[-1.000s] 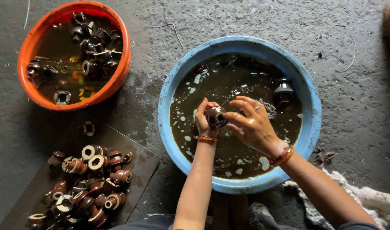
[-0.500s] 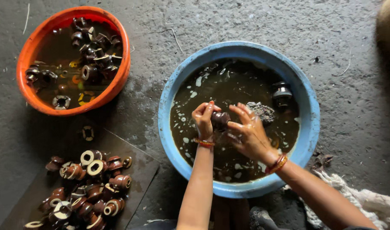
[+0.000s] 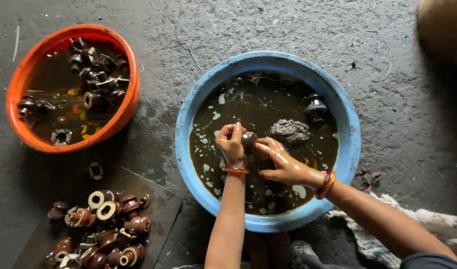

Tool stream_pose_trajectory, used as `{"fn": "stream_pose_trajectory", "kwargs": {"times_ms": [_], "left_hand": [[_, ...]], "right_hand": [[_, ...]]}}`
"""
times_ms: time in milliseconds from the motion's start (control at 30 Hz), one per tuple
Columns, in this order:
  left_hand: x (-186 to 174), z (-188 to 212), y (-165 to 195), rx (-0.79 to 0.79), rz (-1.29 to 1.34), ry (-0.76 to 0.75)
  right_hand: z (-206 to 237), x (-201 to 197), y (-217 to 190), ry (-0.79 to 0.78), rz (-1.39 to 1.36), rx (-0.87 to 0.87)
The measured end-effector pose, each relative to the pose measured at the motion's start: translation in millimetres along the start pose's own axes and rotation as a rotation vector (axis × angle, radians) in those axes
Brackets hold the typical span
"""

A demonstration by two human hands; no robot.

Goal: The person sits on the floor and repeatedly washes small wooden objects in a blue basin of soapy water. They scrub each piece with a steel wool pad, rinse it, and place it on a nearby pile. The process is repeated for multiple items.

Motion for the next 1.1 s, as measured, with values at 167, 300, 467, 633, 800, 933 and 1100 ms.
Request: {"fn": "stream_pose_trajectory", "kwargs": {"times_ms": [167,300,467,633,800,933,1100], "left_hand": [[4.6,13.6,14.9,0.220,0.065,-0.058],[9.6,19.0,28.1,0.264,0.021,-0.068],[13.5,20.2,26.3,0.205,0.059,-0.019],[14.0,23.0,23.3,0.158,0.087,-0.072],[3.4,14.2,19.1,0.125,0.102,-0.029],[4.8,14.1,6.1,0.050,0.200,-0.085],[-5.1,6.1,3.8,0.039,0.340,-0.065]], "right_hand": [[1.9,9.1,-7.3,-0.089,-1.096,0.417],[-0.5,17.7,-24.2,-0.024,-1.514,0.414],[0.3,-1.8,-21.5,-0.003,-0.452,0.369],[3.1,6.1,-34.6,0.000,-1.533,0.535],[5.4,8.5,-26.3,-0.097,-0.361,0.627],[1.6,8.8,-31.4,-0.036,-1.114,0.483],[8.9,6.5,-49.3,0.028,-1.240,0.683]]}}
Point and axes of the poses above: each hand's wrist, its own z-axis away from the middle knuckle, its own x-axis out of the palm, y = z × x, the point moved 5 cm from there along -z, towards the middle knuckle, and after that the axes turned 13 degrees about z, right-handed, at the moved point
